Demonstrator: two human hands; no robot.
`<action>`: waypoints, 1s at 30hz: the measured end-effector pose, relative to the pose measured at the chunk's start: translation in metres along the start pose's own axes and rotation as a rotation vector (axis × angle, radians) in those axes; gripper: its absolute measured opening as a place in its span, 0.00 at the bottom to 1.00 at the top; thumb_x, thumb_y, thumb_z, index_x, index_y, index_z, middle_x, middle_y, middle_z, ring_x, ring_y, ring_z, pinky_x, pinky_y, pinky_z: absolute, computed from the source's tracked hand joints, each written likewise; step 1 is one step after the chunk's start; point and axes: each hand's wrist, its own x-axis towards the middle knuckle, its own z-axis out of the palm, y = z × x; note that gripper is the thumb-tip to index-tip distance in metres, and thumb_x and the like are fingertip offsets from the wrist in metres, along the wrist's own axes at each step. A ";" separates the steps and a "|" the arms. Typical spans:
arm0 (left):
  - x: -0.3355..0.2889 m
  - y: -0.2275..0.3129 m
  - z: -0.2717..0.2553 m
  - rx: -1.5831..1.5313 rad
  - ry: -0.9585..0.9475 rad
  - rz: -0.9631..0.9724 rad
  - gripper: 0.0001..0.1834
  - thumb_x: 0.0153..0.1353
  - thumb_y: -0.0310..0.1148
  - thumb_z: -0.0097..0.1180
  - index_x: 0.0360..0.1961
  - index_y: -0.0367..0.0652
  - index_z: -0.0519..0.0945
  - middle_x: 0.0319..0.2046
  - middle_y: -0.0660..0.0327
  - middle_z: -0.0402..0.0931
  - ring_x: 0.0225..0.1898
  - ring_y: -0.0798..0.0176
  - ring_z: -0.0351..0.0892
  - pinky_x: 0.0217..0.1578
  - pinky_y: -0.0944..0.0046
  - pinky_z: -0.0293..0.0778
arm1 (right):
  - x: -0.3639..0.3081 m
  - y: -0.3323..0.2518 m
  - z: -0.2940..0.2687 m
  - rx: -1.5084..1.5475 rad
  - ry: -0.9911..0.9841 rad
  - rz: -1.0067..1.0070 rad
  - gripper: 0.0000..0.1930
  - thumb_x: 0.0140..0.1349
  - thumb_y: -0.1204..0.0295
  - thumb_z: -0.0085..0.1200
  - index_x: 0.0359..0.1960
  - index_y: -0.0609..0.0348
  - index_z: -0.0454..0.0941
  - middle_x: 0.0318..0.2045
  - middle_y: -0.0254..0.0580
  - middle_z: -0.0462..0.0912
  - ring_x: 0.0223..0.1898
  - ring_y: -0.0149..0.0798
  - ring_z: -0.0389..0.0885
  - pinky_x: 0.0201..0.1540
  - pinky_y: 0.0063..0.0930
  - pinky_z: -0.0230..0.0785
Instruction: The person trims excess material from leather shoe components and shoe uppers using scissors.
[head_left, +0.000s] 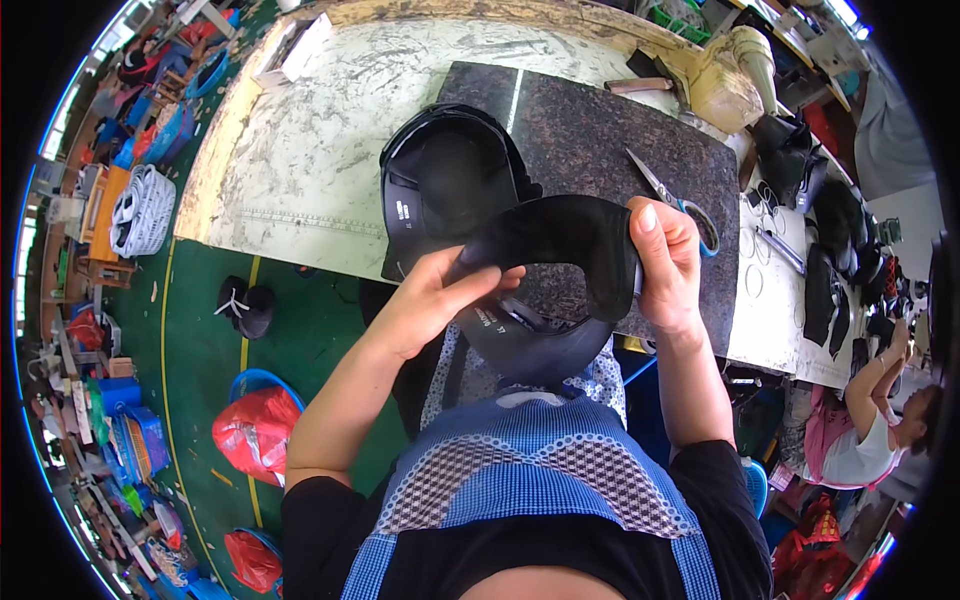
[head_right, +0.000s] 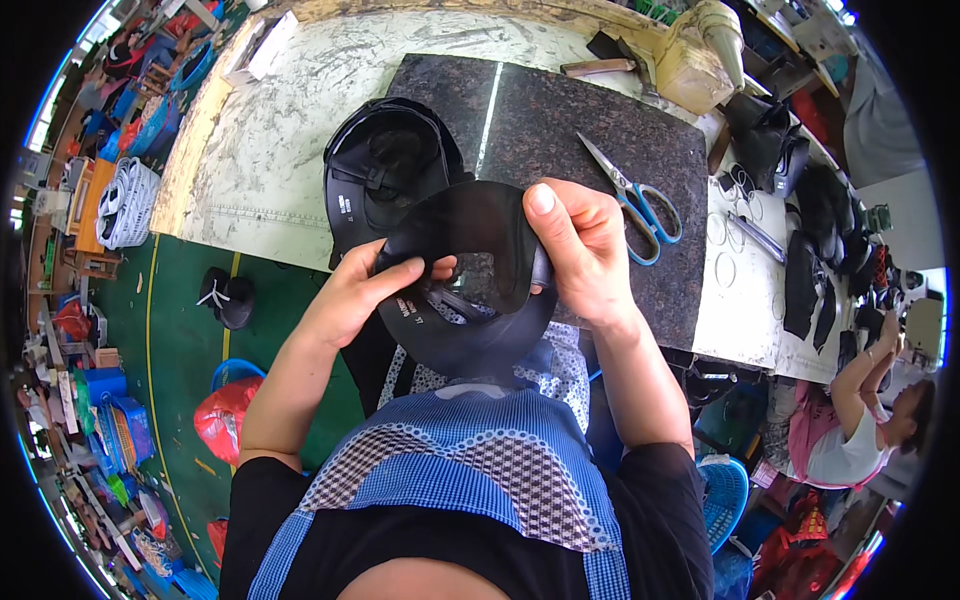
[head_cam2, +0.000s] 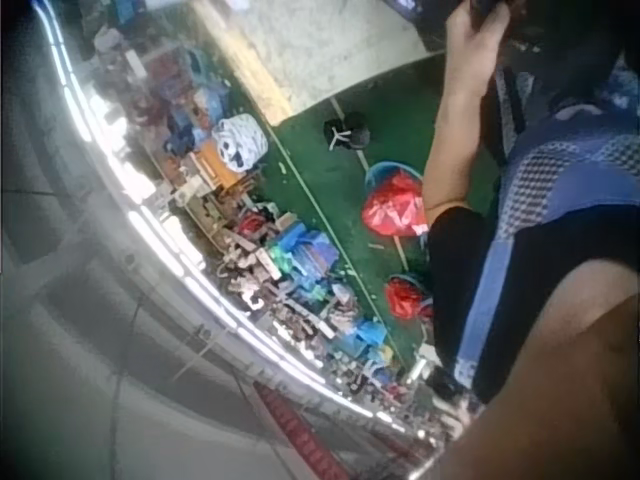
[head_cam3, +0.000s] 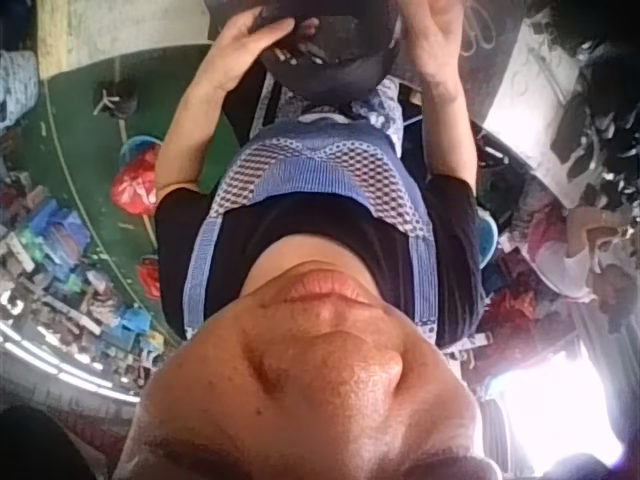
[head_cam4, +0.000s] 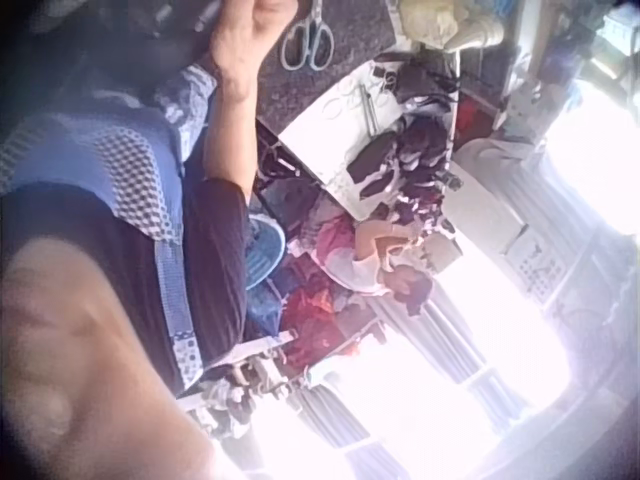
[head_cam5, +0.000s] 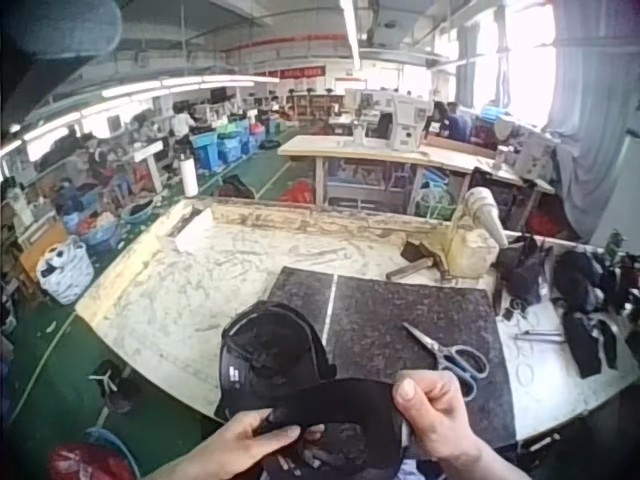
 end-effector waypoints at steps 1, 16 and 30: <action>0.001 -0.002 0.003 -0.065 0.008 0.048 0.22 0.70 0.37 0.52 0.57 0.30 0.74 0.50 0.50 0.81 0.52 0.58 0.81 0.57 0.59 0.73 | 0.000 0.004 0.000 0.051 0.036 0.012 0.22 0.75 0.60 0.44 0.25 0.60 0.78 0.16 0.31 0.77 0.12 0.21 0.68 0.16 0.15 0.59; 0.015 0.019 -0.037 -0.394 -0.143 0.459 0.20 0.73 0.43 0.46 0.55 0.37 0.73 0.50 0.51 0.77 0.54 0.55 0.75 0.59 0.54 0.68 | 0.003 0.026 0.007 0.527 -0.079 0.055 0.17 0.73 0.60 0.46 0.47 0.64 0.76 0.37 0.43 0.83 0.35 0.32 0.81 0.41 0.25 0.73; -0.018 0.032 0.031 -0.136 0.253 0.461 0.20 0.64 0.26 0.59 0.57 0.38 0.74 0.44 0.63 0.79 0.34 0.78 0.75 0.21 0.75 0.74 | 0.001 -0.002 0.004 -0.636 0.155 -0.185 0.17 0.65 0.67 0.57 0.52 0.63 0.78 0.45 0.46 0.79 0.49 0.39 0.76 0.54 0.37 0.68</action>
